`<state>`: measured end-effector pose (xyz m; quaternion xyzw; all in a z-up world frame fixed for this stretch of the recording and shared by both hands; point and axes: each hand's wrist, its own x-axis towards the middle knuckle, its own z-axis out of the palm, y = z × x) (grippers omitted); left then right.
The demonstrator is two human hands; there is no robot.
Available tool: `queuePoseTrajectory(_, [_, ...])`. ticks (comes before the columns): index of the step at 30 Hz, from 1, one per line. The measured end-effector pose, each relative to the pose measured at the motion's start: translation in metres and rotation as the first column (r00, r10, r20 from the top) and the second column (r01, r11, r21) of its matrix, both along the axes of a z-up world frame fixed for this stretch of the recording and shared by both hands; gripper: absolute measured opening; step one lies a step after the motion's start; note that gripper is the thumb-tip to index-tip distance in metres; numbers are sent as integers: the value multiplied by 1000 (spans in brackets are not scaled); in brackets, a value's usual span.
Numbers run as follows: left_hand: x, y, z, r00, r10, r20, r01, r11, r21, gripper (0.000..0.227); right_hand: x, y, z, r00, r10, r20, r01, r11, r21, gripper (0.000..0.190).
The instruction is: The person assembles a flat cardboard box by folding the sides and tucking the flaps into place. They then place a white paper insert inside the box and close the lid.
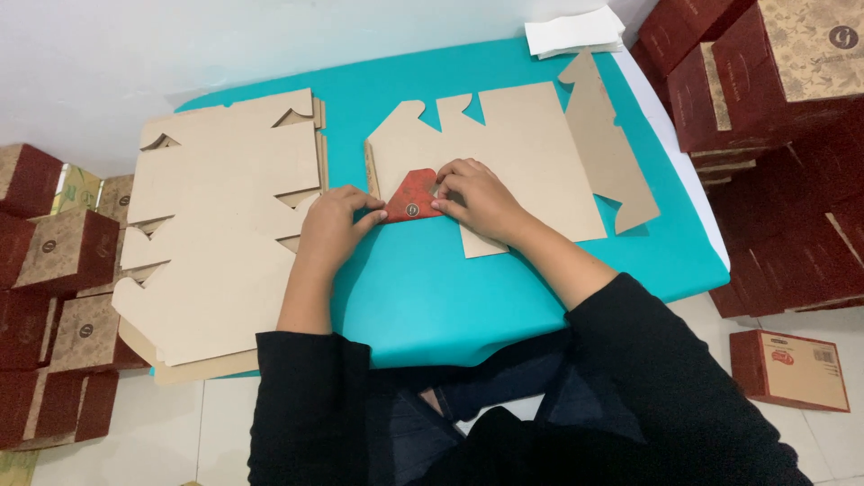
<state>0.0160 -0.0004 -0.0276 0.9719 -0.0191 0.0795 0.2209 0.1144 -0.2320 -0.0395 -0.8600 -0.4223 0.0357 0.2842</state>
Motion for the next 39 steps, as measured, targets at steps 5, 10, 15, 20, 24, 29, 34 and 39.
queuePoseTrajectory(5, [3,-4,-14,996,10,92,-26,985,173,19,-7,3,3,994,-8,107,12,999,-41,17])
queuePoseTrajectory(10, [-2,-7,-8,995,-15,102,-10,972,233,17,-10,10,-25,863,200,464,-150,978,-143,25])
queuePoseTrajectory(15, [-6,-1,1,999,40,-28,-37,996,83,22,-21,8,-9,907,274,320,-222,956,-190,33])
queuePoseTrajectory(20, [0,3,-13,998,53,-16,-51,993,103,23,-20,15,-19,908,261,327,-203,958,-201,36])
queuePoseTrajectory(24, [2,0,-12,996,76,-41,-70,989,134,24,-20,19,-23,879,277,389,-200,953,-229,41])
queuePoseTrajectory(29, [8,3,-24,995,84,-62,-74,986,146,27,-18,19,-29,844,303,442,-200,944,-264,41])
queuePoseTrajectory(34, [7,5,-22,994,84,-64,-75,988,132,28,-24,14,-25,813,269,516,-167,957,-236,37])
queuePoseTrajectory(39, [6,4,-23,992,92,-86,-80,989,125,26,-29,-1,-8,845,221,487,-104,961,-256,36])
